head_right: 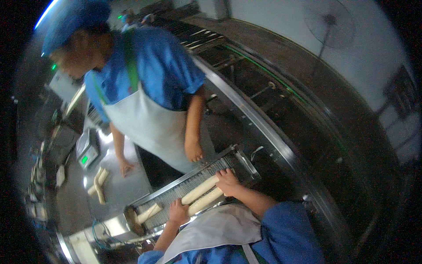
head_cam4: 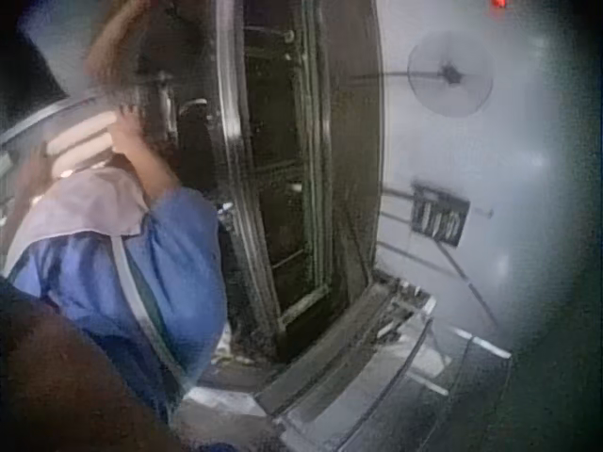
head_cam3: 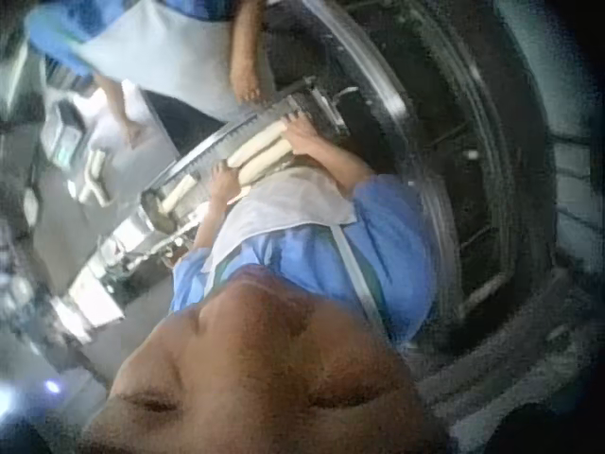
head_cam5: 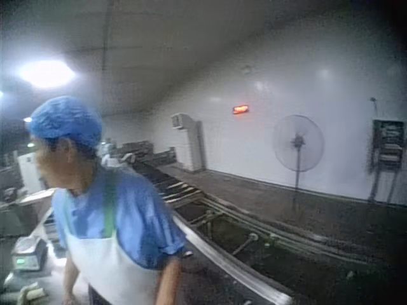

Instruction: The person receives long pieces of dough from a conveyor, aligns them, and places them into rows of dark baking pans moving on a larger conveyor.

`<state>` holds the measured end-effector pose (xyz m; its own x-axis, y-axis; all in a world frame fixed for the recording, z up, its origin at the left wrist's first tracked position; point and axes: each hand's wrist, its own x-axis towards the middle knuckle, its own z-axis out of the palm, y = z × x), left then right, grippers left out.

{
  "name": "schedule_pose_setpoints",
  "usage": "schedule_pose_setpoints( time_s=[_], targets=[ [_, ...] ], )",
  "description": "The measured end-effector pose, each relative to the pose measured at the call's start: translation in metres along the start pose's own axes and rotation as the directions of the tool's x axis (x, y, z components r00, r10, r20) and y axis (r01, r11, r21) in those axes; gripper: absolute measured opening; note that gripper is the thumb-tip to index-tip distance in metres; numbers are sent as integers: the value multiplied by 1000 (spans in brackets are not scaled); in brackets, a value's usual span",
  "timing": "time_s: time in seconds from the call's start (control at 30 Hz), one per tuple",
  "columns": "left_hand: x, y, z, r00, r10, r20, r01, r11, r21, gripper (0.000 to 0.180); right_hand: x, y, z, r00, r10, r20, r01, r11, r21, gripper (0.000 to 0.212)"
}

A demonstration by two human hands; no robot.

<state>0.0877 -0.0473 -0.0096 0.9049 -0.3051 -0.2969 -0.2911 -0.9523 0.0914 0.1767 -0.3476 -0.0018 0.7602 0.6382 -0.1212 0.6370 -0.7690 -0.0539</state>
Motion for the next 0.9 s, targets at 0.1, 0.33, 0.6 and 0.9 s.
schedule_pose_setpoints(
  time_s=[0.1,0.33,0.6,0.9],
  targets=[
    [5,9,-1,997,74,23,-74,997,13,29,-17,4,-4,993,115,33,-117,992,51,28],
    [24,19,19,994,61,92,-48,989,-140,29,-65,5,6,897,285,339,-418,797,436,41],
    [45,83,-52,969,187,163,15,614,-789,42,-97,15,40,853,453,259,-498,560,662,50],
    [63,12,31,919,336,-205,-329,369,-869,48,-114,31,31,742,314,593,-487,-356,798,53]
  ],
)
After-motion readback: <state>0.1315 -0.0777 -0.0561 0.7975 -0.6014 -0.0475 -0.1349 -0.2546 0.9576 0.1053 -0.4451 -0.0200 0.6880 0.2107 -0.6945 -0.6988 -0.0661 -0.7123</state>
